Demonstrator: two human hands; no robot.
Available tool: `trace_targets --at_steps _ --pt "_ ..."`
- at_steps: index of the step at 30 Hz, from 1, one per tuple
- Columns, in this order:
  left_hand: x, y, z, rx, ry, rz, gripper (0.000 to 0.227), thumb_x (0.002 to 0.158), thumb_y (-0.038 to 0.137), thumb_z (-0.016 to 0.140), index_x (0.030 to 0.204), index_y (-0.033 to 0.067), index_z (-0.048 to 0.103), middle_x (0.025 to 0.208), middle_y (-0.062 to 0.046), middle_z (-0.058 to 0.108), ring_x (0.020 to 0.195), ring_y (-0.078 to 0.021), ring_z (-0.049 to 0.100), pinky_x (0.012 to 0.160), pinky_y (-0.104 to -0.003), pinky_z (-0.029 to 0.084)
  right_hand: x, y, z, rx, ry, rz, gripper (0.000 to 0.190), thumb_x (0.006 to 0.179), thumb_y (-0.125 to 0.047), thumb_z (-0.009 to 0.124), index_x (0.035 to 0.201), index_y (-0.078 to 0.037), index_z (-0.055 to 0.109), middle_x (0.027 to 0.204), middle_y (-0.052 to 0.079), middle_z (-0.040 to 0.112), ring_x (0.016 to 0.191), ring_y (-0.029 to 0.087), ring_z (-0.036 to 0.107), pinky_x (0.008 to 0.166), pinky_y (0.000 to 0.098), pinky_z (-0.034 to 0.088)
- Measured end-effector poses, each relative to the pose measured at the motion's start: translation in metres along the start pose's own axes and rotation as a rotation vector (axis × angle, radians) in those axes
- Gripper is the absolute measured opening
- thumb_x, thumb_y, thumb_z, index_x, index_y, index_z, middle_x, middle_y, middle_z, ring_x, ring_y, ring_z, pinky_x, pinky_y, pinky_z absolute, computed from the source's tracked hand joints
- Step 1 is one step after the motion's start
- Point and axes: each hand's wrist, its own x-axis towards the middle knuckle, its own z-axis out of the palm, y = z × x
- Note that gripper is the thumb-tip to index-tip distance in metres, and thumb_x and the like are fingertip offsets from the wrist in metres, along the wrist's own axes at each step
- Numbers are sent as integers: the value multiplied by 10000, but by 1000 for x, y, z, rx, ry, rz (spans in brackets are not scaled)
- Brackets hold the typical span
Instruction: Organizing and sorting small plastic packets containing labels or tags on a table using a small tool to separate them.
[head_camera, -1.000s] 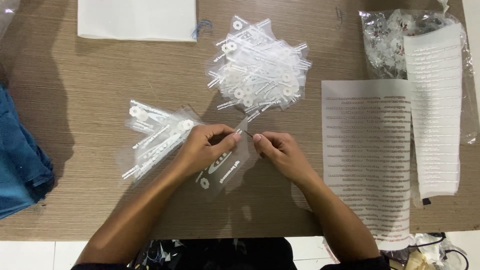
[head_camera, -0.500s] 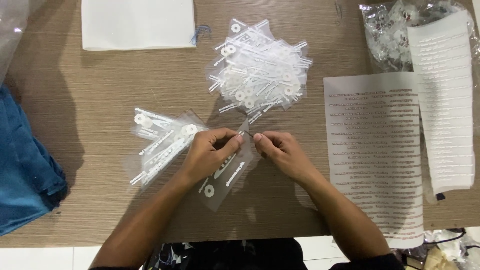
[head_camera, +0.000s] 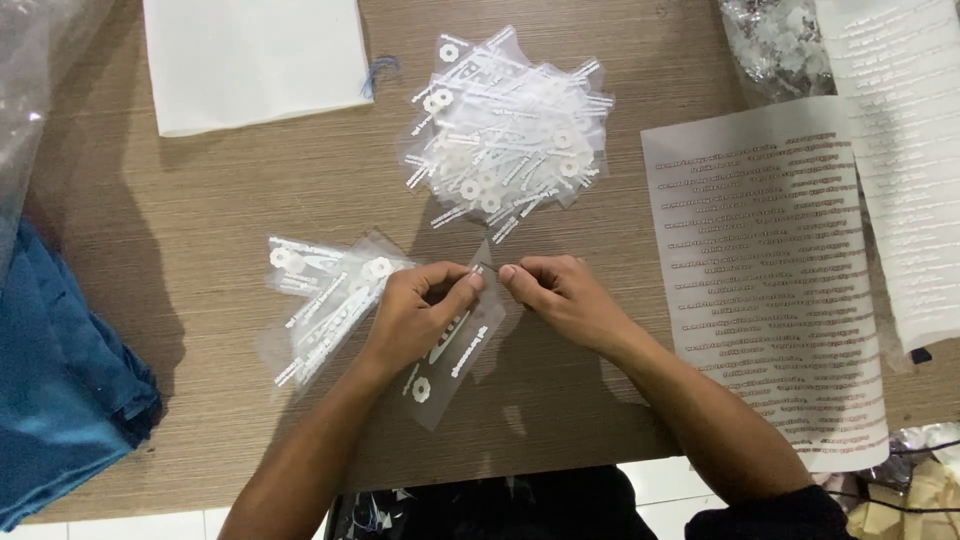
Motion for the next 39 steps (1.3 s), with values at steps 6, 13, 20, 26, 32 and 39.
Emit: trace_targets --at_steps 6,13,20,26,32,39 --pt "0 -4 -2 15 5 15 200 964 189 673 975 40 807 748 -146 777 737 -192 707 639 -360 587 0 -1 1 -8 -7 -1 438 1033 -277 567 649 -73 630 500 68 503 539 166 449 517 328 401" --pt "-1 1 -4 7 -29 -1 210 968 183 671 984 25 807 774 -170 780 753 -259 743 675 -380 595 -1 -2 0 -39 -29 22 440 1028 -304 576 659 -71 637 509 65 500 553 169 456 523 337 402" --pt "-3 7 -5 15 -66 -13 231 974 200 666 993 15 804 811 -200 785 803 -302 757 708 -418 599 1 2 2 -64 -26 24 453 1036 -317 555 662 -72 633 499 80 509 540 176 467 519 343 409" --pt "-3 8 -4 -5 5 15 221 956 231 694 1001 44 802 756 -142 781 760 -189 717 706 -379 591 -1 2 3 80 -7 -11 329 986 -316 636 786 -57 665 588 70 552 599 172 484 537 346 426" --pt "-5 -16 -8 -122 -40 1 380 992 402 621 1038 64 789 817 -127 781 848 -180 669 750 -415 572 -6 -1 11 203 127 -182 61 883 -60 710 916 -11 694 656 92 634 654 159 567 596 329 496" --pt "-7 25 -31 -273 -90 -146 239 891 136 728 1061 -30 761 789 -152 763 722 -213 740 656 -352 651 5 -6 -16 356 450 -44 126 970 -143 755 971 -45 676 587 10 492 477 75 451 420 206 365"
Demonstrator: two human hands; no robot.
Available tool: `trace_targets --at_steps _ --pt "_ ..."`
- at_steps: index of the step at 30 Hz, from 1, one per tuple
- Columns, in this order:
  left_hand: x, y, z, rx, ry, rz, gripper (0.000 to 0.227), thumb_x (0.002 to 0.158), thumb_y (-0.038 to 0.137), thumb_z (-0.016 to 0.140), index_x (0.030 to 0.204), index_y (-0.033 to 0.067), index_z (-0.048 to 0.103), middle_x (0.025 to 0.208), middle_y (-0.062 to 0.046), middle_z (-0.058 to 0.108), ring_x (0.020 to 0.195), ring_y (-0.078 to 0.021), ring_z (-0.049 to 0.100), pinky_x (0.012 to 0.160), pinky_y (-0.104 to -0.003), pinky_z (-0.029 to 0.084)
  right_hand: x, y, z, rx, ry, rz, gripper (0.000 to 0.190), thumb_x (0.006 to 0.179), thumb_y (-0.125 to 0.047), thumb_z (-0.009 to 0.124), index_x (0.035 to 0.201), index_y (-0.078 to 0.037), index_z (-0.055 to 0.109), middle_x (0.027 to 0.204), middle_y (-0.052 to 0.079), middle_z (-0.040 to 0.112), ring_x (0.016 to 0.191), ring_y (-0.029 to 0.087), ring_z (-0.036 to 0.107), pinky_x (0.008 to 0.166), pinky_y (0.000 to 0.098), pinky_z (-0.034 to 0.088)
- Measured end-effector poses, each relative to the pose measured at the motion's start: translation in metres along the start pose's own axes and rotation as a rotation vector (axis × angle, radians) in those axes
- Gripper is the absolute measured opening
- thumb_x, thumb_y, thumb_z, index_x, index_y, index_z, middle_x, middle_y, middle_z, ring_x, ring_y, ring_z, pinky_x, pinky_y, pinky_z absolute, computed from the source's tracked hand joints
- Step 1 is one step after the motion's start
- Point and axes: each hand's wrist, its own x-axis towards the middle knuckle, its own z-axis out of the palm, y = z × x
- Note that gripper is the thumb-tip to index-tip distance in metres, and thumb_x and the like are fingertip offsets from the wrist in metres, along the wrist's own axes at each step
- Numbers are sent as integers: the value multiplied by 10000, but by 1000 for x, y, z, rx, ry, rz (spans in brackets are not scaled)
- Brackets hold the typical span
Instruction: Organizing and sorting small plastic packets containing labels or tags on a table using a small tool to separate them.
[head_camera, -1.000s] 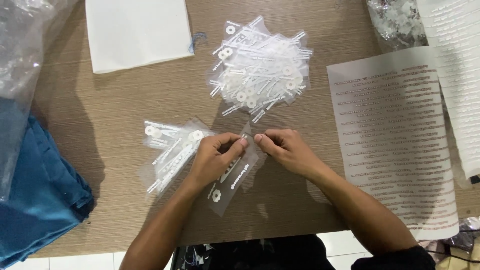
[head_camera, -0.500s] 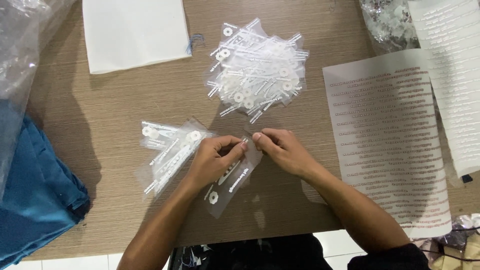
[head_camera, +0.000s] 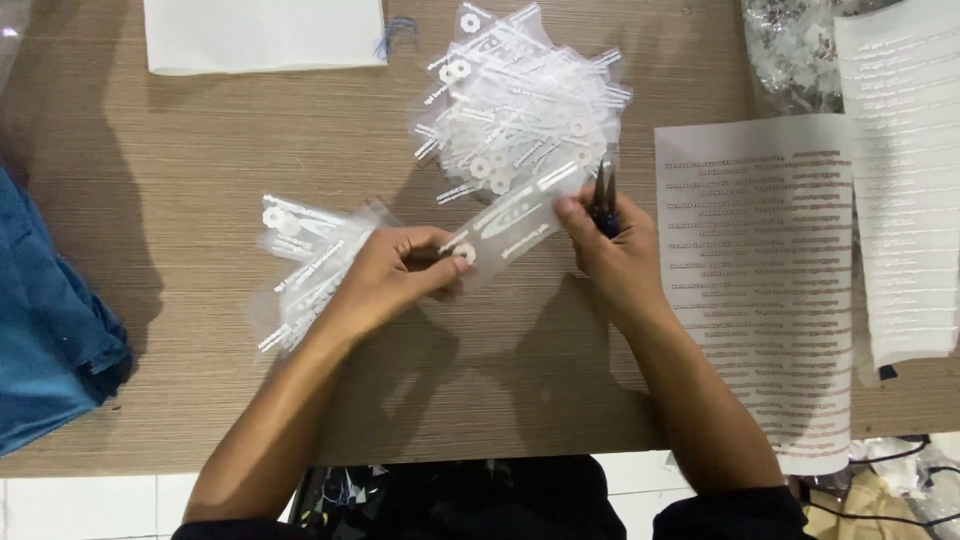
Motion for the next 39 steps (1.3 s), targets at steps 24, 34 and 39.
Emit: trace_targets --at_steps 24,34,39 --pt "-8 -66 46 720 -285 993 342 876 359 729 1201 269 670 953 -21 777 737 -261 737 695 -421 637 34 5 26 -287 -91 -293 158 1083 -167 607 994 -68 693 585 38 512 504 84 465 466 195 353" --pt "16 -104 68 666 -713 771 273 877 424 650 823 158 621 702 -21 721 667 -239 724 605 -374 571 16 4 134 -1050 -588 -645 672 847 -591 746 1374 -202 593 906 115 625 800 436 692 661 532 544" --pt "24 -118 71 664 -720 774 232 893 421 622 879 190 616 714 -21 744 654 -242 743 576 -365 589 22 -4 145 -1160 -697 -588 710 877 -617 689 1435 -191 586 943 166 680 864 485 703 701 566 543"
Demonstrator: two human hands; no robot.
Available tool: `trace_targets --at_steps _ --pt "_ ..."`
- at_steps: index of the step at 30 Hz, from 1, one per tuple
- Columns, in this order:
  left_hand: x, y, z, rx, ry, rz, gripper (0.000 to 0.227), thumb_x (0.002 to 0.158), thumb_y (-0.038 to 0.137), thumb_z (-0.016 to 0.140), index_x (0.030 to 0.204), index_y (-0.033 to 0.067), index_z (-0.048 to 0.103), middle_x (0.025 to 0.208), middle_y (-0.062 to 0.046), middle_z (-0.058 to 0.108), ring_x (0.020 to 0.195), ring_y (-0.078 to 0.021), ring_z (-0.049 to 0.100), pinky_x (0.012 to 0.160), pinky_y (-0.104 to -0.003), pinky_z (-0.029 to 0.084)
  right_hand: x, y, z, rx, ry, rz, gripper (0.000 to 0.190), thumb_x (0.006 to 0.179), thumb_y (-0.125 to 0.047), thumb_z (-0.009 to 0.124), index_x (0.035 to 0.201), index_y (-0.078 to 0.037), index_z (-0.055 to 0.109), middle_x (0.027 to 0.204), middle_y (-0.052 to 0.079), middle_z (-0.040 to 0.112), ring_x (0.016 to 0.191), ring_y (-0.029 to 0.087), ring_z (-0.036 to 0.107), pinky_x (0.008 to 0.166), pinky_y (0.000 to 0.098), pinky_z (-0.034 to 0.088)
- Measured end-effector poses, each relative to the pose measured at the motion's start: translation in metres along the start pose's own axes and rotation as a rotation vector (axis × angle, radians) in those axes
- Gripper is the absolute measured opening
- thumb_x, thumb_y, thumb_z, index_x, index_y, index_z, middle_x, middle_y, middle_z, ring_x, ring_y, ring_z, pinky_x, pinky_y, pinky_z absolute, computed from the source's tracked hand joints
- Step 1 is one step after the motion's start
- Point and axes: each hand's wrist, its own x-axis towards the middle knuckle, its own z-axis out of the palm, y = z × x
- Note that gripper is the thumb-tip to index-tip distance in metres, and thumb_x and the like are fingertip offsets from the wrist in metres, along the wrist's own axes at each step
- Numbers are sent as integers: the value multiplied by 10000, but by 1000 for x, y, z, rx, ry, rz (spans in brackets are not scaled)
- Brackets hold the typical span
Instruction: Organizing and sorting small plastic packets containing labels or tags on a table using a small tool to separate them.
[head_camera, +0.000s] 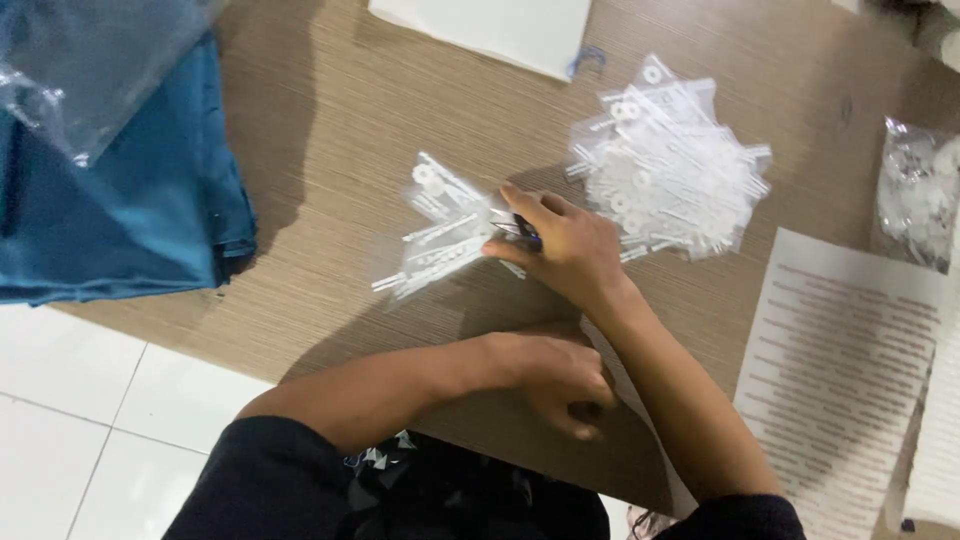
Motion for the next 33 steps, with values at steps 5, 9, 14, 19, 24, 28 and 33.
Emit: trace_targets --at_steps 5,9,14,19,24,28,33 --pt "-3 14 -16 35 42 38 250 893 392 601 840 149 617 660 -58 730 594 -251 724 549 -369 571 0 14 21 -14 183 -13 481 874 -551 754 1272 -289 693 815 48 629 750 364 708 627 451 554" --pt "0 5 -9 39 45 40 247 904 381 603 826 149 639 652 -49 725 589 -228 721 549 -347 567 -5 21 27 41 260 16 394 853 -506 812 1194 -326 730 830 9 632 765 306 710 638 407 557" --pt "-14 41 -54 -104 117 101 318 910 384 598 801 86 624 676 -142 698 655 -335 720 521 -401 554 -18 17 6 337 273 130 416 776 -438 906 1118 -268 739 1063 -8 612 988 299 696 818 398 559" --pt "-18 60 -66 -223 110 -34 275 950 322 590 875 68 665 765 -142 705 738 -272 717 649 -381 550 -36 23 -12 690 190 370 453 767 -298 922 1094 -91 686 806 101 635 668 205 625 633 330 506" --pt "-11 46 -63 -323 458 -40 320 969 348 623 752 114 607 641 -110 653 609 -233 654 566 -378 510 -63 30 -26 1266 337 448 248 853 -149 835 956 -86 619 558 -41 421 427 41 350 390 194 300" --pt "-14 18 -53 40 966 -254 330 920 437 703 768 148 653 547 -10 599 497 -134 604 476 -261 465 -83 51 -16 1588 438 386 269 894 -222 808 960 -80 590 588 17 484 402 85 424 379 205 341" --pt "-19 40 -95 -240 1141 -300 235 1024 269 547 992 77 678 794 -68 649 755 -163 587 715 -334 526 -87 49 0 1552 433 307 249 813 -110 848 918 -24 640 543 111 614 406 162 606 339 218 422"
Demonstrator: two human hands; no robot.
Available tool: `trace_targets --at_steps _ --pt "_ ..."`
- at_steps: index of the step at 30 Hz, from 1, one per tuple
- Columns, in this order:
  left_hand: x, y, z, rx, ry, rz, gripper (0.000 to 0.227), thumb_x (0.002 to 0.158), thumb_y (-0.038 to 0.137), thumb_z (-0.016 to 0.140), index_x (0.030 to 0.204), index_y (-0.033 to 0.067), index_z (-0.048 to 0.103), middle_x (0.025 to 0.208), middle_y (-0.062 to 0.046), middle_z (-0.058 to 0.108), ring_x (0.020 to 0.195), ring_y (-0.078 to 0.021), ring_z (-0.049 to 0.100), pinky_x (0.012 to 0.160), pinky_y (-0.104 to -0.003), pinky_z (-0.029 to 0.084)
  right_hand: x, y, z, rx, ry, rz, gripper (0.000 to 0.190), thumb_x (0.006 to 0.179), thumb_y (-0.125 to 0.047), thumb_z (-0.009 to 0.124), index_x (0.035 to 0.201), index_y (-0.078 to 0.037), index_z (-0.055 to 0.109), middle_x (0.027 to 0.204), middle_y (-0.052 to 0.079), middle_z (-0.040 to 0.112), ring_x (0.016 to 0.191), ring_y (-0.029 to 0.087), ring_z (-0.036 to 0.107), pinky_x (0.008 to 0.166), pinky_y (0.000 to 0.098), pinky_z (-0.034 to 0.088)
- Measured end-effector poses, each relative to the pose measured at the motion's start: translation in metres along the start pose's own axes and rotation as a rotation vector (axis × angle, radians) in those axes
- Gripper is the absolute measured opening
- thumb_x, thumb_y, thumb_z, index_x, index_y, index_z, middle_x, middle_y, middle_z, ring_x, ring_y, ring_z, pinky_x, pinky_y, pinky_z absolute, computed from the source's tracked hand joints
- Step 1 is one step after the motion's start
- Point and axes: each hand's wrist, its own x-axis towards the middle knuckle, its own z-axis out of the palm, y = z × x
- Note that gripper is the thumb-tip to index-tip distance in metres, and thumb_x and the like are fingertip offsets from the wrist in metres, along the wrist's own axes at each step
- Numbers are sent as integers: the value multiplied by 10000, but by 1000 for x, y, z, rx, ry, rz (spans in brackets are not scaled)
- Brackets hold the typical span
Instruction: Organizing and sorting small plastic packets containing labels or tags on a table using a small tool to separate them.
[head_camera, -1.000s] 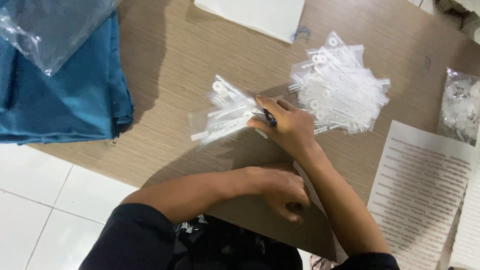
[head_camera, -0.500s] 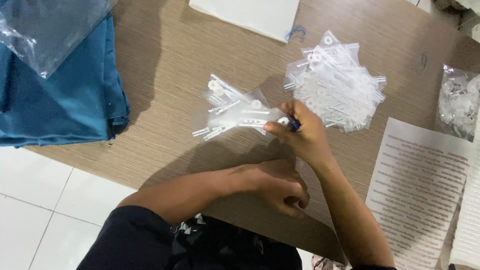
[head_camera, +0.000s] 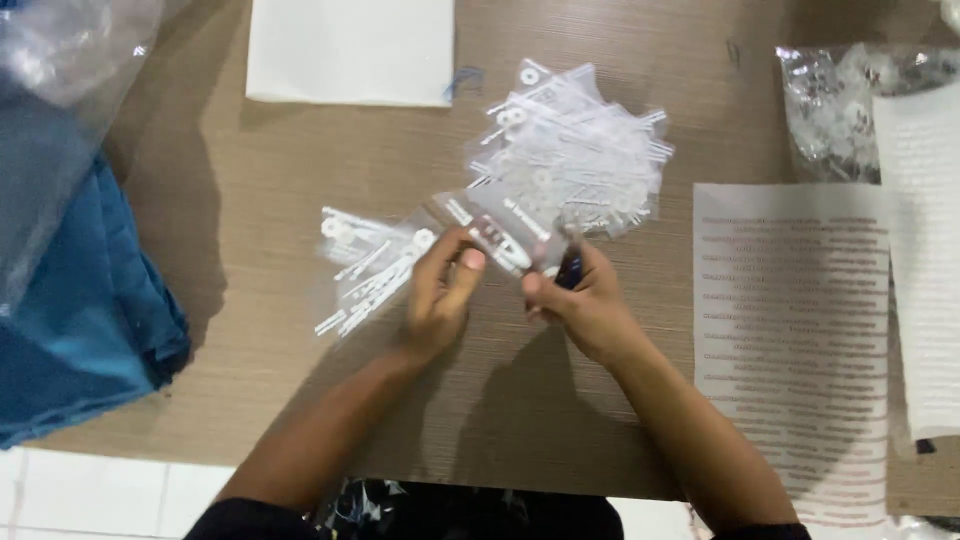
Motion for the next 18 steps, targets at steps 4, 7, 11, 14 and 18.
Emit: trace_targets --at_steps 4,7,11,14,18 --pt "3 -13 -4 -98 146 -99 205 1057 217 576 971 62 679 796 6 606 819 -86 520 788 -275 460 -5 10 -2 -182 -47 15 441 696 -161 934 1032 -9 691 783 131 684 606 173 629 486 316 535" --pt "8 -23 -6 -144 204 -178 209 1041 168 630 882 41 678 695 10 586 715 -77 538 683 -239 472 4 7 -10 -335 -162 8 618 647 -412 932 1083 -30 719 809 127 657 621 158 537 492 314 459" --pt "8 -13 -5 -249 169 -302 263 992 158 679 802 -23 667 593 -148 651 523 -210 669 529 -311 568 -2 -1 -19 -150 -144 46 788 863 -717 570 1212 -23 706 989 131 705 810 183 600 699 341 551" --pt "7 -13 -12 -215 1 -309 194 954 129 705 860 -40 715 576 -157 644 497 -218 682 495 -320 566 9 5 -34 219 -91 97 725 941 -697 485 1145 -12 608 718 7 466 461 25 364 325 150 328" --pt "4 -13 -16 -114 -174 -344 190 939 147 708 882 -29 752 569 -153 660 470 -206 658 476 -336 560 6 -3 -29 119 -76 81 553 940 -501 617 1087 32 609 697 35 435 439 54 333 320 178 309"
